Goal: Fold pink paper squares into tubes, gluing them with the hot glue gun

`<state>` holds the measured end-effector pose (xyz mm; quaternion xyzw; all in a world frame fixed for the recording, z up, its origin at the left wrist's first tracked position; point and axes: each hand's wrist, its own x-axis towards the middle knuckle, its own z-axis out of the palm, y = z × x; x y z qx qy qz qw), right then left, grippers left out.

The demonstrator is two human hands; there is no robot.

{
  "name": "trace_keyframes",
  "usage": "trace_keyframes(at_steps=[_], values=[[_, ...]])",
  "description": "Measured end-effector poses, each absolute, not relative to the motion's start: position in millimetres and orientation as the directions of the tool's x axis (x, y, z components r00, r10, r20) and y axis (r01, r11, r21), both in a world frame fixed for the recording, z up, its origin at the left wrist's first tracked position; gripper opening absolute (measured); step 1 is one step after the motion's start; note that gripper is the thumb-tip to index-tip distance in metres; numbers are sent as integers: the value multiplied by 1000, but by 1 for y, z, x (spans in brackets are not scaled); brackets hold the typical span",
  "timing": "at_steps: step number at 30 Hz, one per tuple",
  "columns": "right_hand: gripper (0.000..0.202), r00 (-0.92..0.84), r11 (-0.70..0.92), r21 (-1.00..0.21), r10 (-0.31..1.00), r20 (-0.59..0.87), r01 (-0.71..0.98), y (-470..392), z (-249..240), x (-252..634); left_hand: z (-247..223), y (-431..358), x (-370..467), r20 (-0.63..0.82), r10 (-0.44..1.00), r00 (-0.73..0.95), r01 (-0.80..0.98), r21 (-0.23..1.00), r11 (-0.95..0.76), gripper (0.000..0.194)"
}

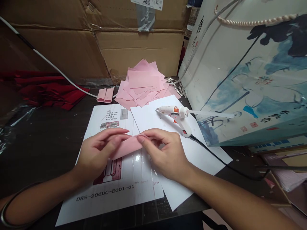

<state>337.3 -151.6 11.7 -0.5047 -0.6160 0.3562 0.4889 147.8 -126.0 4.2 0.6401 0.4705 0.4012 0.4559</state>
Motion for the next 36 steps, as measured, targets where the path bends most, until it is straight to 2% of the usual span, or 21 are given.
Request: trace_keyframes(at_steps=[3,7,12,16,19,24,31,36], values=[[11,-99,265,-906,964,246,331,-152,11,338,3,-127,147,67,944,323,248,956,-153,16],[14,-120,299,-876,954,274,379,-153,13,338,5,-127,149,67,967,247,201,972,-119,9],[14,-66,297,-877,953,295,377,-152,17,338,7,-123,152,-30,993,118,137,991,14,26],[9,-21,274,-903,959,283,331,-152,15,339,6,-123,152,-61,992,107,62,997,54,38],[8,30,210,-947,974,224,242,-152,11,339,4,-124,150,-25,988,151,73,997,14,28],[15,16,97,-984,995,100,148,-150,9,341,4,-125,149,44,972,232,252,962,-103,14],[18,54,70,-991,996,77,118,-147,15,343,6,-122,149,-5,968,251,235,970,-56,22],[11,113,116,-969,983,143,217,-147,20,341,3,-113,139,75,924,375,283,940,-191,26]])
